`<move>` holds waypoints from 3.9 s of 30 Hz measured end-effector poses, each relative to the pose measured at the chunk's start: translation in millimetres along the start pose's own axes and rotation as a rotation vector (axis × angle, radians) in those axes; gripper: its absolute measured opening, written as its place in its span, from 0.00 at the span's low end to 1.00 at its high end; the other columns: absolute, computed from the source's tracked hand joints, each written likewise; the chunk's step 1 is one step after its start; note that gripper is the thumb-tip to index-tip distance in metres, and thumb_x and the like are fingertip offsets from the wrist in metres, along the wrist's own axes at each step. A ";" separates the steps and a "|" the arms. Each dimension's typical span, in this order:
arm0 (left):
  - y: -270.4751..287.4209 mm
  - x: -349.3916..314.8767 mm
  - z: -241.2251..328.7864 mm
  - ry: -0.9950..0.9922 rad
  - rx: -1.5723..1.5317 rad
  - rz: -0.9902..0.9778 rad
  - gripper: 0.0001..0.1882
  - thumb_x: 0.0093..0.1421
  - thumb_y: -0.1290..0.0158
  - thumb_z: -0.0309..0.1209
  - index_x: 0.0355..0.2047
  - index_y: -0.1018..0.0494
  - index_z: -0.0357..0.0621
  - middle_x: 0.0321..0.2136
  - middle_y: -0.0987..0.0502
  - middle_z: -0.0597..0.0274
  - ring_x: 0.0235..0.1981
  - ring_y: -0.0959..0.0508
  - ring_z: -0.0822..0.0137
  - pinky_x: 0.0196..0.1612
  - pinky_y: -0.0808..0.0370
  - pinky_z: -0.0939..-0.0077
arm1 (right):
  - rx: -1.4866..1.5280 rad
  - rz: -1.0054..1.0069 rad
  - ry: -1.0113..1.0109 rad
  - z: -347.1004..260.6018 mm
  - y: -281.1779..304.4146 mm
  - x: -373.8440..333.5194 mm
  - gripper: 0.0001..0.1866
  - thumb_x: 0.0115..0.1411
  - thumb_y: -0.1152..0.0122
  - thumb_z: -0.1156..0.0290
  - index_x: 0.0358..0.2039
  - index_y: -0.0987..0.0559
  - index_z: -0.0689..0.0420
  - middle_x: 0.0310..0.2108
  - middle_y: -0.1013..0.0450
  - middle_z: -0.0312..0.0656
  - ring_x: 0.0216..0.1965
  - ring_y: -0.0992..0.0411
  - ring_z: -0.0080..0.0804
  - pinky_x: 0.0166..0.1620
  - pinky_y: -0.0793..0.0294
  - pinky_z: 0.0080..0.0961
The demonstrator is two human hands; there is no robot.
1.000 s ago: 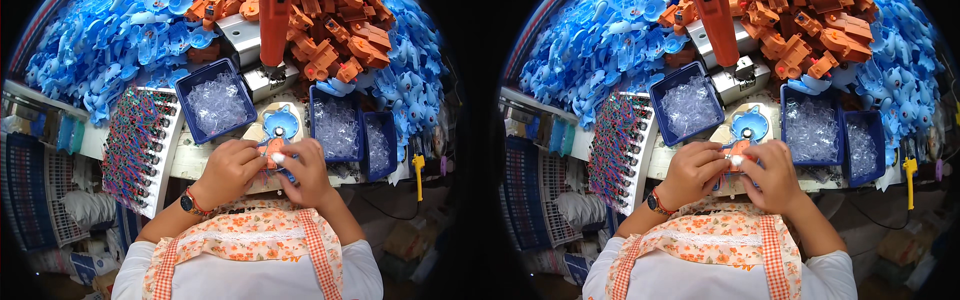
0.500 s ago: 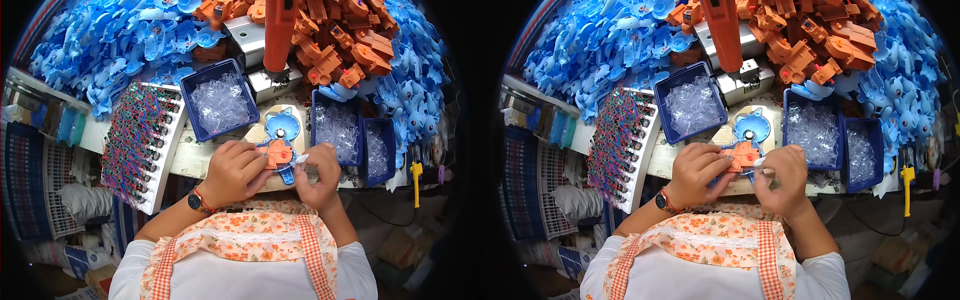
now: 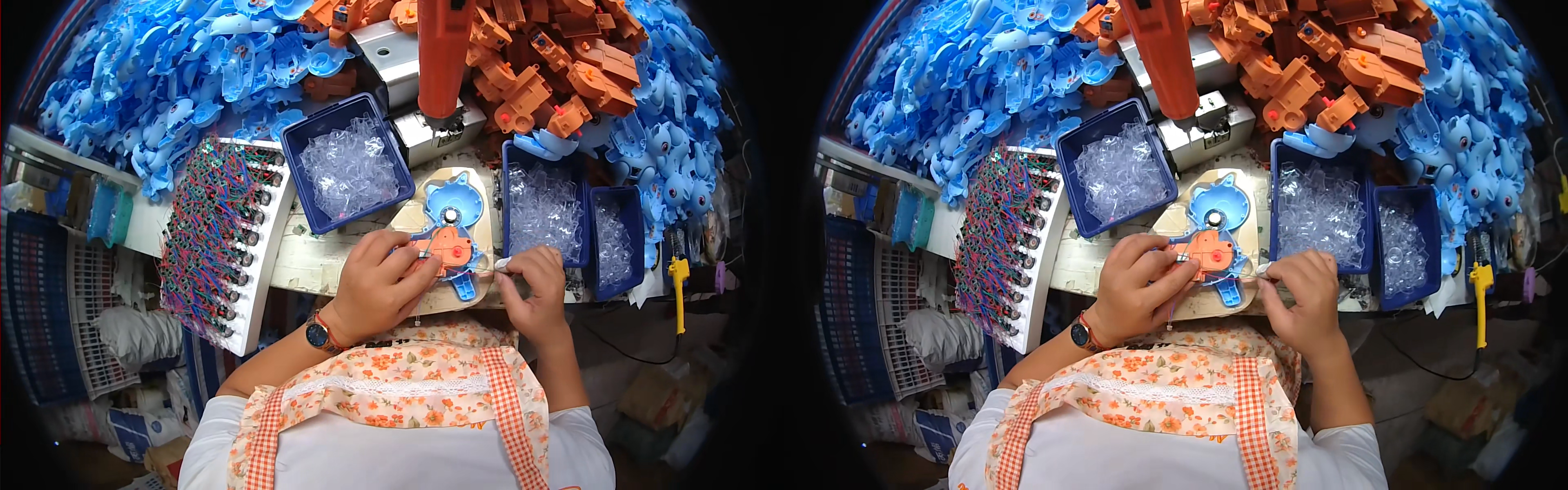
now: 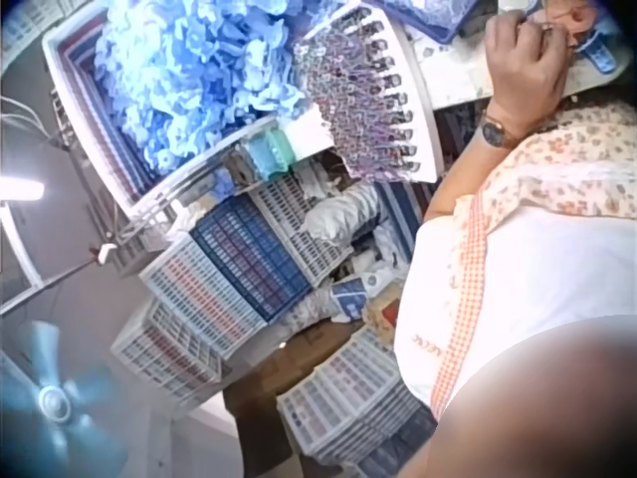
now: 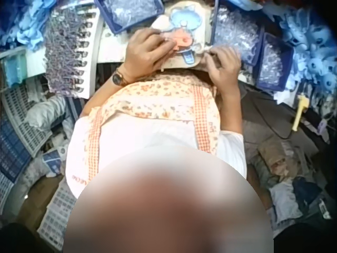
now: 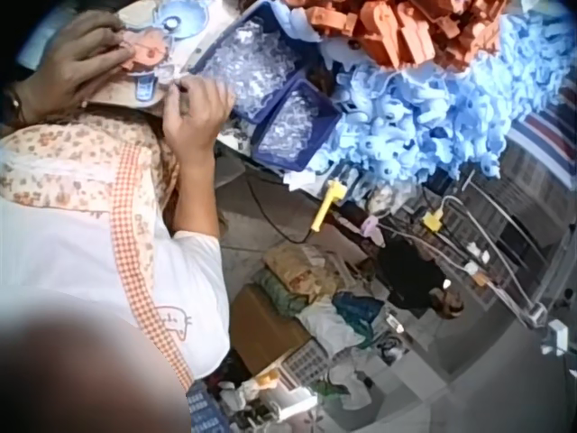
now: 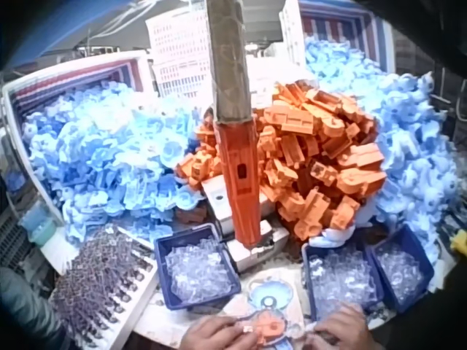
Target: The person is assembling and decorating small blue plastic toy ponies at a factory workbench using a handheld dispenser and small components.
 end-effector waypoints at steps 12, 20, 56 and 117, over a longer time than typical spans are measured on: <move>-3.7 -1.0 0.6 -0.013 0.021 -0.042 0.19 0.49 0.39 0.31 0.44 0.21 0.55 0.33 0.30 0.62 0.41 0.26 0.57 0.47 0.28 0.53 | -0.130 -0.048 0.206 -9.7 5.2 -1.5 0.11 0.40 0.35 0.81 0.27 0.24 0.55 0.29 0.27 0.37 0.30 0.31 0.38 0.37 0.36 0.35; -7.2 -1.8 4.2 0.001 0.105 -0.165 0.17 0.52 0.46 0.32 0.43 0.23 0.60 0.34 0.32 0.61 0.44 0.28 0.57 0.57 0.35 0.45 | -0.037 -0.138 0.252 -16.6 4.2 -9.7 0.11 0.39 0.36 0.82 0.26 0.24 0.55 0.29 0.28 0.37 0.29 0.31 0.38 0.35 0.35 0.34; -7.3 -1.7 15.3 0.009 0.141 -0.244 0.16 0.54 0.47 0.31 0.43 0.25 0.61 0.36 0.34 0.58 0.48 0.30 0.54 0.61 0.40 0.42 | -0.132 -0.187 0.075 -9.9 -5.7 34.4 0.08 0.45 0.31 0.73 0.27 0.21 0.53 0.30 0.28 0.34 0.35 0.31 0.34 0.44 0.40 0.34; -8.8 -27.5 -13.5 0.160 -0.385 0.101 0.22 0.47 0.37 0.26 0.44 0.29 0.47 0.40 0.24 0.57 0.52 0.27 0.50 0.58 0.35 0.49 | -0.509 0.028 -0.518 147.2 107.6 13.6 0.13 0.41 0.31 0.72 0.29 0.25 0.54 0.25 0.24 0.41 0.35 0.26 0.47 0.39 0.32 0.43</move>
Point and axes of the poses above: each hand's wrist, its own x-axis towards the middle knuckle, its own y-axis out of the back of the hand, z = x × y, the point moved 3 cm from there along x, towards the middle knuckle
